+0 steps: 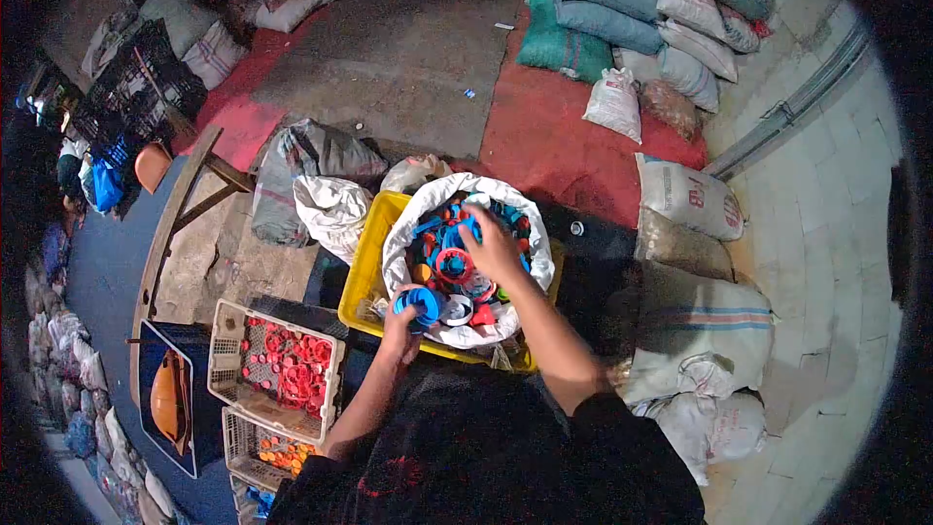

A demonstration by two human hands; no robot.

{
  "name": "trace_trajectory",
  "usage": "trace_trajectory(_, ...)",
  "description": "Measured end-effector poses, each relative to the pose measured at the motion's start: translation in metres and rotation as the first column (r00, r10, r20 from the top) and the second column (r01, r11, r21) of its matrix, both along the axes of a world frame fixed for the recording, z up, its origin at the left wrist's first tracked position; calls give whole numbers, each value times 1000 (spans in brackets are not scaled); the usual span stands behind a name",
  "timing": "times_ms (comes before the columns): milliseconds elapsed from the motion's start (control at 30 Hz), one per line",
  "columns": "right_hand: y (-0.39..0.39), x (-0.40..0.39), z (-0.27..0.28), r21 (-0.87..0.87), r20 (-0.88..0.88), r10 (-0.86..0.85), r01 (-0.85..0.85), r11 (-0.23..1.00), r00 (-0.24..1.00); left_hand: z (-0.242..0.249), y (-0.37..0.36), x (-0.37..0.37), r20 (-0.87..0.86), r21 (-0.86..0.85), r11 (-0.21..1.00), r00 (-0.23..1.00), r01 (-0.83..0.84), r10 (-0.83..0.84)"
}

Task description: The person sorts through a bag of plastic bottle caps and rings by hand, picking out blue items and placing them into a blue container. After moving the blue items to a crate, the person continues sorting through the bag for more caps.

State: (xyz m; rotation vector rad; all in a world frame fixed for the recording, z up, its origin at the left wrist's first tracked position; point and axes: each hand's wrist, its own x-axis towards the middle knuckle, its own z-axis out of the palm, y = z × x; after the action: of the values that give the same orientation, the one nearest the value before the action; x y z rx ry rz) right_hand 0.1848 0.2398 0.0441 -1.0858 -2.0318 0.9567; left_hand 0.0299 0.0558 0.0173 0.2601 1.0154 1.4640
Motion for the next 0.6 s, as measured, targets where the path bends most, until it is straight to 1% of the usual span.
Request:
trace_trajectory(33, 16, -4, -20, 153, 132, -50, 29, 988, 990, 2, 3, -1, -18, 9, 1000, 1000, 4, -4)
trace_trajectory(67, 23, -8, -37, 308, 229, -23, -50, 950, 973, 4, 5, -3, -37, 18, 1000, 999, 9, -8)
trace_trajectory(100, 24, -12, -47, 260, 378, 70, -178, 949, 923, 6, 8, -4, -56, 26, 1000, 998, 15, -14)
trace_trajectory(133, 24, -17, -55, 193, 515, 160, -296, 936, 842, 8, 12, -5, -77, 29, 1000, 997, 13, -10)
trace_trajectory(167, 23, -21, -63, 109, 633, 246, -400, 910, 734, 7, 14, -8, -118, 32, 999, 992, 37, -33)
trace_trajectory(200, 21, -24, -69, 188, 577, 224, -395, 899, 786, 3, 15, -11, -158, 33, 998, 986, 59, -53)
trace_trajectory(233, 22, -29, -45, 65, 622, 265, -386, 920, 737, 5, 17, -13, -199, 34, 996, 977, 81, -72)
trace_trajectory(300, 34, -36, 1, -179, 689, 363, -339, 924, 627, 4, 18, -19, -172, 12, 998, 983, 67, -64)
trace_trajectory(333, 46, -37, -12, -112, 584, 311, -305, 946, 750, -3, 18, -21, -165, 13, 999, 985, 51, -48)
trace_trajectory(367, 57, -42, -13, -96, 526, 255, -241, 966, 812, -8, 18, -22, -159, 12, 999, 987, 35, -33)
trace_trajectory(433, 77, -52, -35, 56, 468, 165, -216, 975, 868, -2, 19, -26, -143, -40, 998, 988, 47, -52)
trace_trajectory(467, 79, -59, -45, 94, 504, 63, -126, 988, 862, -2, 19, -27, -128, -58, 997, 990, 45, -53)
trace_trajectory(567, 80, -78, -62, 198, 555, -107, -6, 980, 825, -2, 17, -31, -72, -90, 993, 994, 73, -79)
trace_trajectory(600, 79, -86, -66, 185, 598, -142, 37, 982, 788, -5, 18, -31, -70, -84, 993, 994, 79, -85)
